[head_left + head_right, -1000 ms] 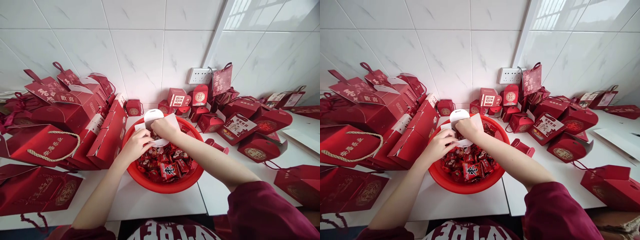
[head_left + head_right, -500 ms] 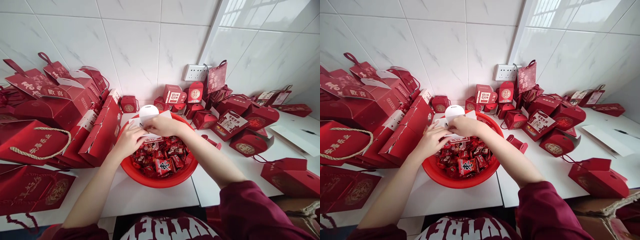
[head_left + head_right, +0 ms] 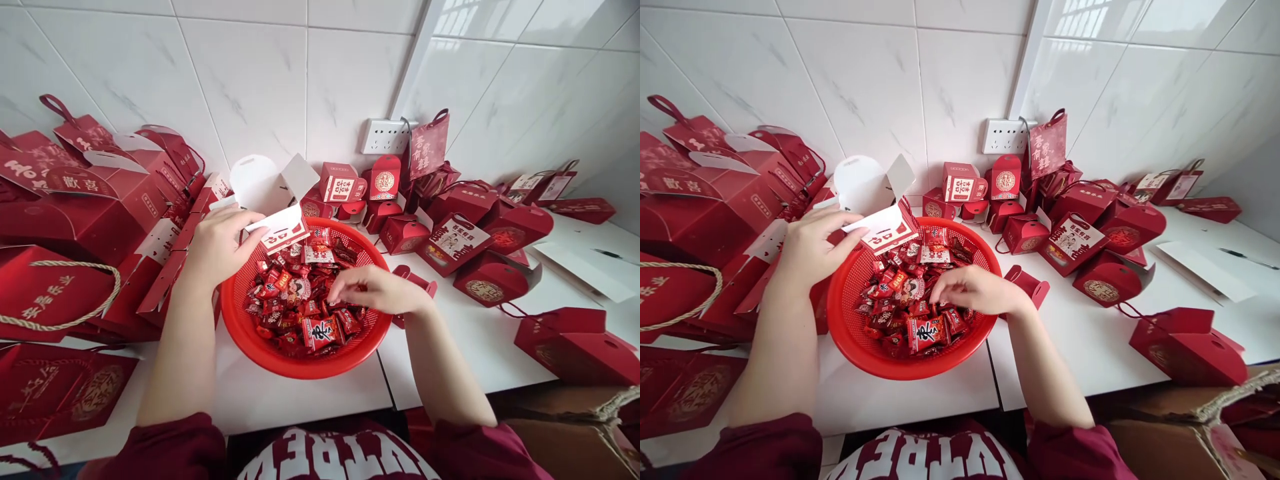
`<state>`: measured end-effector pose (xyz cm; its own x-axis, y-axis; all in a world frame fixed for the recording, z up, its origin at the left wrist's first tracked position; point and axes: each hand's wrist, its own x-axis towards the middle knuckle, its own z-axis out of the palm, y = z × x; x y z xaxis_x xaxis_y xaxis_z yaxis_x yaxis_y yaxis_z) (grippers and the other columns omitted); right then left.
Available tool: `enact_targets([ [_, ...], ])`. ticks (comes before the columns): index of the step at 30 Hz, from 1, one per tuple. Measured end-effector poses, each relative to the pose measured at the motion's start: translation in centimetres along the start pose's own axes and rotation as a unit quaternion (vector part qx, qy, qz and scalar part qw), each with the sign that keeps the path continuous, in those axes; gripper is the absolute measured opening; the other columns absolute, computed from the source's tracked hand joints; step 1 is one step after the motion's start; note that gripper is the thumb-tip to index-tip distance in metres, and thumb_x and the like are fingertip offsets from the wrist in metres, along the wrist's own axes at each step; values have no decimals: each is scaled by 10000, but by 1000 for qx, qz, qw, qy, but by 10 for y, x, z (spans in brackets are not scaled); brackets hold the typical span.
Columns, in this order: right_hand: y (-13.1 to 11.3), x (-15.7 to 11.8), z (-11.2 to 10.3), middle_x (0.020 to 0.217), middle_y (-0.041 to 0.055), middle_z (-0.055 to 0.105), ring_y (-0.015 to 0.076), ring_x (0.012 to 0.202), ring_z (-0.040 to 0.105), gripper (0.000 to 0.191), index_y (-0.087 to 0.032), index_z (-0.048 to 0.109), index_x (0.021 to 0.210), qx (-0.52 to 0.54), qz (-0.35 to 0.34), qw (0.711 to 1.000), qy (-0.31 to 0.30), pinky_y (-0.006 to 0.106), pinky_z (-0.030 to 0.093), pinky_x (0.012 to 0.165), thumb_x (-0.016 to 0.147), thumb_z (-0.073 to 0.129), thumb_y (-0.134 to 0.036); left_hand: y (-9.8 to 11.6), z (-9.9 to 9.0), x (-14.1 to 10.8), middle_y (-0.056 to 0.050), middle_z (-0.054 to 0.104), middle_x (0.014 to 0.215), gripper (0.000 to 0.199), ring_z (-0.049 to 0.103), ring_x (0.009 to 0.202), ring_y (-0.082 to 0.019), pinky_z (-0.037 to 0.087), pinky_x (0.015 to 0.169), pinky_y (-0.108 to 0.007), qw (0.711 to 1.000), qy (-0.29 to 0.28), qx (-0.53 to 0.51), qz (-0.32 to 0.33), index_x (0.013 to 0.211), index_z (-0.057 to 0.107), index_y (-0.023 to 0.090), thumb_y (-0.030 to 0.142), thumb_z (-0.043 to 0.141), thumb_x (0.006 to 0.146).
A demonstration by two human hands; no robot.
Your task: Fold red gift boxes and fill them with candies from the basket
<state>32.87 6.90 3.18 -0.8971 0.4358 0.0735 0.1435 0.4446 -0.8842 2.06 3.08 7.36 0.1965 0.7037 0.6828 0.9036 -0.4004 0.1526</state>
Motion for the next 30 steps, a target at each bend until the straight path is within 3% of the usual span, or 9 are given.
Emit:
enact_targets([
  [3, -5, 0, 11, 1001, 52, 764, 145, 870, 706, 233, -189, 747, 1073, -27, 14, 990, -140, 289, 551, 803, 925, 568, -206, 2, 0, 0, -24, 739, 927, 149, 677, 864, -205, 512, 854, -340, 1000, 1, 5, 0, 979, 708, 243, 332, 598, 935],
  [7, -8, 2, 16, 1020, 65, 771, 161, 911, 718, 209, -183, 761, 1055, -31, 11, 972, -231, 267, 548, 800, 906, 626, -243, 1, 12, -2, -29, 750, 926, 157, 682, 890, -209, 498, 941, -357, 999, -21, 0, 34, 961, 709, 213, 310, 588, 943],
  [10, -11, 9, 10, 1026, 59, 770, 151, 911, 716, 229, -177, 741, 1090, -51, 4, 979, -198, 265, 547, 816, 946, 569, -223, -2, 22, -3, -34, 748, 927, 187, 681, 920, -219, 496, 950, -365, 997, -61, -6, 49, 978, 711, 208, 323, 567, 954],
  [13, -11, 27, 2, 1036, 45, 764, 158, 921, 704, 252, -187, 735, 1076, -158, 13, 984, -80, 293, 532, 853, 960, 512, -168, -6, 31, -4, -45, 739, 947, 223, 680, 967, -236, 492, 966, -382, 994, -90, -7, 56, 1003, 717, 217, 351, 543, 963],
  [15, -5, 43, -1, 1053, 65, 759, 190, 952, 697, 300, -177, 739, 1050, -248, 43, 967, -30, 342, 517, 884, 948, 466, -107, -9, 35, -4, -54, 735, 959, 236, 681, 975, -245, 499, 956, -392, 994, -89, -2, 59, 1011, 720, 217, 363, 540, 963],
  [20, 26, 74, 1, 1120, 117, 743, 248, 1030, 686, 335, -149, 732, 1108, -289, 85, 949, -90, 398, 507, 934, 915, 467, -77, -12, 40, -5, -57, 743, 946, 223, 689, 942, -247, 520, 914, -397, 992, -91, 19, 81, 1014, 721, 200, 327, 545, 966],
  [25, 41, 72, 1, 1270, 164, 675, 286, 1124, 645, 498, -109, 588, 1357, -267, 112, 952, -100, 413, 492, 980, 860, 599, -118, -12, 37, -4, -63, 748, 929, 211, 692, 941, -249, 523, 907, -386, 991, -87, 43, 97, 1004, 722, 180, 300, 552, 966],
  [30, 44, 64, -8, 1106, 92, 717, 212, 928, 661, 622, -152, 514, 1428, -213, 110, 966, -97, 337, 523, 829, 828, 681, -169, -11, 34, -4, -76, 751, 927, 210, 691, 933, -253, 523, 895, -384, 989, -83, 54, 106, 998, 724, 161, 289, 562, 963],
])
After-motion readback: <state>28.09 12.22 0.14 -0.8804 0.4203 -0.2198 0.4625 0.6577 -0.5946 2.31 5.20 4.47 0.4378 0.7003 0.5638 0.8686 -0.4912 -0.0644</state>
